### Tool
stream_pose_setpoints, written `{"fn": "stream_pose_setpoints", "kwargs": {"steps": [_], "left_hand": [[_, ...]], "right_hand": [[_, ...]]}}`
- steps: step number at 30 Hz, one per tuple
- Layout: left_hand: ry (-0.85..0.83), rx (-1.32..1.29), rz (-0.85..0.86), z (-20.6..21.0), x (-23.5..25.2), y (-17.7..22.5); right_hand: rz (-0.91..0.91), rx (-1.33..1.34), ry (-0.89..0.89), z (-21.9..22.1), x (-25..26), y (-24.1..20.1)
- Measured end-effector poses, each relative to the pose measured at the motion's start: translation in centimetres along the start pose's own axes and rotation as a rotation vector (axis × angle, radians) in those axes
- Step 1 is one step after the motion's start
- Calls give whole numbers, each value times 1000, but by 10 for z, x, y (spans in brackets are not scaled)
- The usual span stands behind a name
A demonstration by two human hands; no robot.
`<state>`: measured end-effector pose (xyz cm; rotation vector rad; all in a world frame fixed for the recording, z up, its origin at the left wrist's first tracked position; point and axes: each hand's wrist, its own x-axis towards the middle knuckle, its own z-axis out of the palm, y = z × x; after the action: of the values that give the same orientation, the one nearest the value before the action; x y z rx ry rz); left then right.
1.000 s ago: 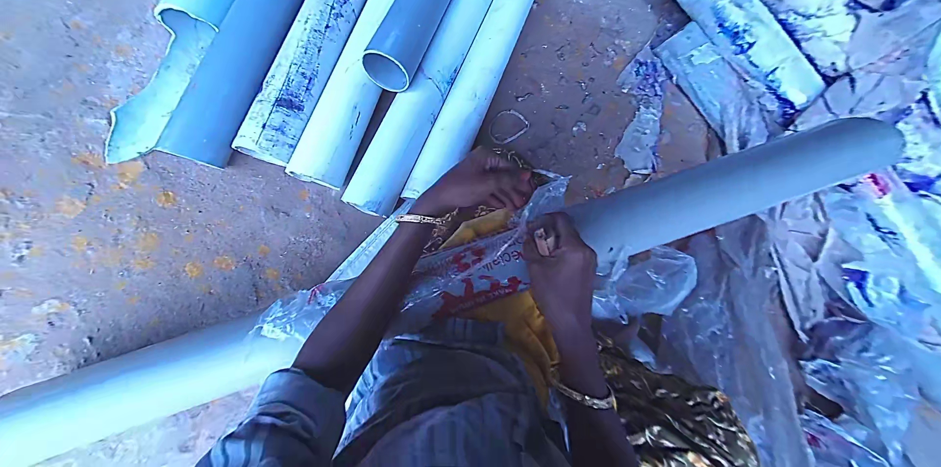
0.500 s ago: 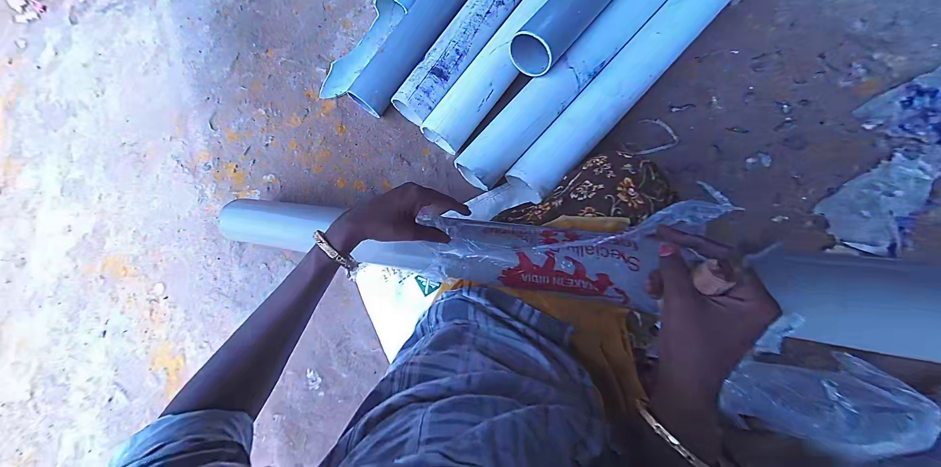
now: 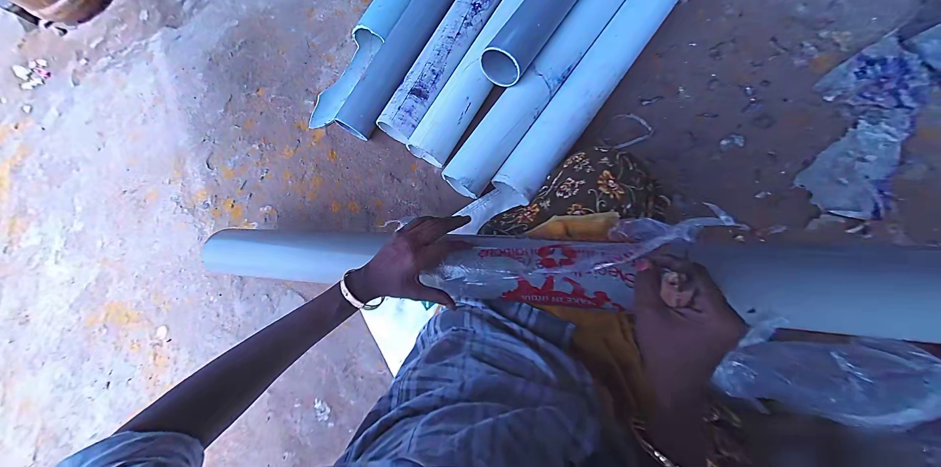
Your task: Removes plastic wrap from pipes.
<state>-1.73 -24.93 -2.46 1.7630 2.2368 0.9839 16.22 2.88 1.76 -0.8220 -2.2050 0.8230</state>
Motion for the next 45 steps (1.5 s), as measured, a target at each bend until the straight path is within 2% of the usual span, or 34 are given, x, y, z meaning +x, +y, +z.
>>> {"fn": "stream_pose_setpoints", "kwargs": {"steps": [2,4,6,10,11,13,15,16,18,21,23,26,32,35,41,45], "left_hand": [[-116,213,123,-6,-7,5],[-136,337,224,-11,-5,11],[-109,220,237,-15,3,15],[-35,54,129,-16,19,20],[30,-3,29,-14,22,21],[174,-209,-280,-10,33,20],[210,-385,-491,-7,39,19],[213,-449,-543,-7,42,19],[201,-559,-582,-7,45,21],[108,-648,-499,-19,56,20],[34,-656,-443,-24,65,20],[47,-753,-482,-18,77,31],[134,-757,-550,-3,98,72],[191,-768,-656,6,116,82],[172,-757,-723,43,194,138],[152,-816,-768,76,241,165]], "right_hand": [[17,-1,4,0,-1,3],[17,-24,-4,1,2,5],[21,-35,-7,1,5,7],[43,25,-10,-3,7,14],[43,35,-7,-4,5,15],[9,44,6,-4,0,17],[-34,30,14,-7,-6,19],[-47,24,22,-8,-8,21],[-60,48,29,-14,-11,25],[-154,214,78,-18,-16,26],[-233,330,8,-19,-19,17],[-255,460,-88,-15,-20,-4],[-52,516,127,-33,-8,0],[41,559,221,-53,-10,2],[219,593,332,-108,-19,14],[349,620,372,-116,-28,40]]}}
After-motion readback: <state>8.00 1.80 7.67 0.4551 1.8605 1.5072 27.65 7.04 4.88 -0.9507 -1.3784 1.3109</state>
